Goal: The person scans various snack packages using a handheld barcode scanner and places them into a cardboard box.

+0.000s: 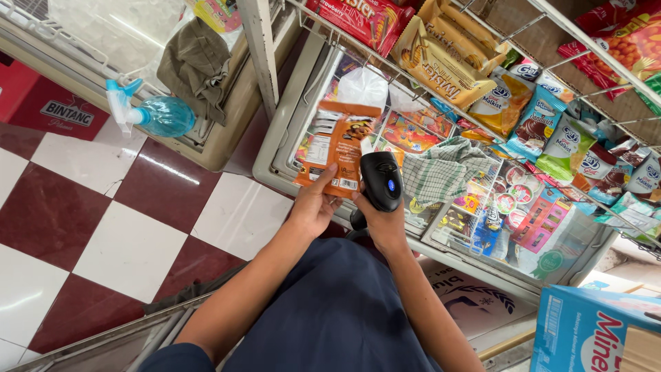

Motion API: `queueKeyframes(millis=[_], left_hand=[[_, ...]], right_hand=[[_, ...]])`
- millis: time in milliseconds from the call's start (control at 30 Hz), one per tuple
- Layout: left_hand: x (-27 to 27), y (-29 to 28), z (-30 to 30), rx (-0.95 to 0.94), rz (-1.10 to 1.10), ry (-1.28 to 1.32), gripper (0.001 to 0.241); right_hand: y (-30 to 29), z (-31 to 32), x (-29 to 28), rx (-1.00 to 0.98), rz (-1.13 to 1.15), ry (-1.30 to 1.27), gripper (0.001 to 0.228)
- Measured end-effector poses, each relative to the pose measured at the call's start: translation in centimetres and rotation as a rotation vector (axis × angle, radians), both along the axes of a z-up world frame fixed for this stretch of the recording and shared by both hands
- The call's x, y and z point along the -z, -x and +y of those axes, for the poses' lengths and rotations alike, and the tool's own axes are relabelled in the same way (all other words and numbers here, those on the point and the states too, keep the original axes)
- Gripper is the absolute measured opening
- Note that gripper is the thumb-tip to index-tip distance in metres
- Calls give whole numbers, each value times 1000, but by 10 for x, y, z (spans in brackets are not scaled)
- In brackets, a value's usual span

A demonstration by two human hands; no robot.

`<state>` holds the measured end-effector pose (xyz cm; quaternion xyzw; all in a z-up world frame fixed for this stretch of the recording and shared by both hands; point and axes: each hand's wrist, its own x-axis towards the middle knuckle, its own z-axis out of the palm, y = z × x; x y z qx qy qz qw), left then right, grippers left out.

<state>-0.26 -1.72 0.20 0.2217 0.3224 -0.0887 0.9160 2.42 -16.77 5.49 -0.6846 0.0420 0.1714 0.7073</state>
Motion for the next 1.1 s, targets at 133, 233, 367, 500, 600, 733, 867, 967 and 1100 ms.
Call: queueKeyframes(millis=[133,233,367,500,600,733,867,967,1100], left_hand=[[-12,-2,-1,-73,10,-70,42],[-22,-1,-7,-90,-42,-183,46],[-27,1,-14,-72,-80,-228,48],[-15,4,-14,-57,-80,-247,43],[-2,3,-11,-125,-76,-232,37],[5,-7,7,-206,20,-247,36],[4,-14,24,-281,-111,-237,35],[5,-13,25,-294,-164,-241,34],[10,-14,23,-293,-199,-251,34]], right_hand=[[-3,4,-3,41,17,-21,25],[-9,9,-2,111,-13,10,25],[-13,11,1,218,-13,-76,26],[-14,11,3,199,-54,-103,22],[-15,10,-2,164,-47,-41,13],[-7,8,-19,92,-19,109,13],[7,7,-28,-134,-78,388,19],[16,10,-28,-236,-67,436,22],[22,14,-29,-282,-81,387,23]])
